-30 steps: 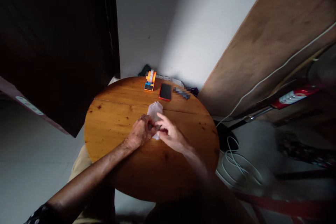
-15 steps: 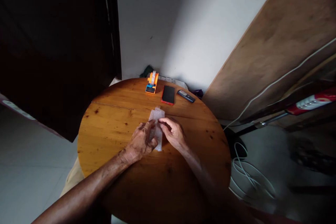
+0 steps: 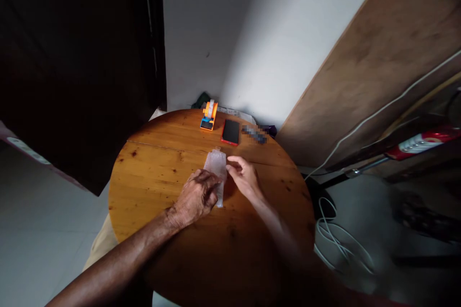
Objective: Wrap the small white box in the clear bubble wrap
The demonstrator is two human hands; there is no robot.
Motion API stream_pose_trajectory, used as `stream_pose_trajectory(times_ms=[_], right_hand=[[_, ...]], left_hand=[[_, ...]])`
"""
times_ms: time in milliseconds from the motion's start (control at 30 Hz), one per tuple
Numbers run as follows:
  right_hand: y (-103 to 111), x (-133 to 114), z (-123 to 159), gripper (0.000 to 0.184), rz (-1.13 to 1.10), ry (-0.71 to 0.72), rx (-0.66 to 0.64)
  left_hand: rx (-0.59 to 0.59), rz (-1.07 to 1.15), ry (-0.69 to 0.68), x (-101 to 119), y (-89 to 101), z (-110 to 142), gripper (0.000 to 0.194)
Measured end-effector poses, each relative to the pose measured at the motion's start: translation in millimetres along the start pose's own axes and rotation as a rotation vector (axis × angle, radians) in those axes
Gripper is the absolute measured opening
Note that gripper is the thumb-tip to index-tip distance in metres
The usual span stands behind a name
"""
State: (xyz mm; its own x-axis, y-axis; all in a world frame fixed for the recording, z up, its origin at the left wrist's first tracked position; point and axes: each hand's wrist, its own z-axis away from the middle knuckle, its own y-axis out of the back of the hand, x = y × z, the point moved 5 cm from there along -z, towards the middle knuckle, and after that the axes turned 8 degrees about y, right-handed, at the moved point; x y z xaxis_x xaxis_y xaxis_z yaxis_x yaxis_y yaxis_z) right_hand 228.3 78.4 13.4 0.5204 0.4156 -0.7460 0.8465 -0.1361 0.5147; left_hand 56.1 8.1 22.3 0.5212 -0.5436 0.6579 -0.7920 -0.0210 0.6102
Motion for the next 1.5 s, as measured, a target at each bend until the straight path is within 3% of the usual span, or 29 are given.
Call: stream_pose_trajectory(times_ms=[100,167,367,633,833,933,1033,1133,1333,1400,1500], right_hand=[[0,19,-8,0.038,-0.119,-0.318,-0.071],[-4,21,-13,0.044,-0.216,-0.435,-0.098],[-23,12,-20,0.030,-0.308,-0.445,-0.098],[-23,-12,-19,0.031,-0.544,-0.269,-0.110],[-12,-49,-12,0.020,-0.453,-0.179,-0.194],[-6,-65,-1,0.012,-0.333,-0.086,-0.243],[-1,-72,15,0.008,-0.164,0.000,-0.238],[-2,-77,35,0.010,-0.040,0.167,-0.221],[-9,-83,68,0.017,0.131,0.436,-0.152],[-9,-85,74,0.017,0.152,0.484,-0.135],[-9,-85,78,0.019,0.183,0.520,-0.128]], left_hand=[[0.000,0.004,0.008,0,-0.7,0,0.034],[0.002,-0.005,0.010,0,-0.7,0,0.033],[-0.005,0.009,0.013,1,-1.4,1,0.036],[0.029,-0.062,-0.006,2,1.6,0,0.031],[0.142,-0.171,0.132,1,7.6,4,0.022],[0.209,-0.166,0.254,-3,10.2,7,0.031],[0.264,-0.092,0.337,-10,12.9,8,0.058],[0.206,0.041,0.354,-17,11.2,5,0.075],[0.016,0.249,0.297,-23,0.5,-1,0.020],[-0.051,0.317,0.324,-24,-1.2,-1,0.013],[-0.171,0.424,0.357,-23,4.6,2,0.019]])
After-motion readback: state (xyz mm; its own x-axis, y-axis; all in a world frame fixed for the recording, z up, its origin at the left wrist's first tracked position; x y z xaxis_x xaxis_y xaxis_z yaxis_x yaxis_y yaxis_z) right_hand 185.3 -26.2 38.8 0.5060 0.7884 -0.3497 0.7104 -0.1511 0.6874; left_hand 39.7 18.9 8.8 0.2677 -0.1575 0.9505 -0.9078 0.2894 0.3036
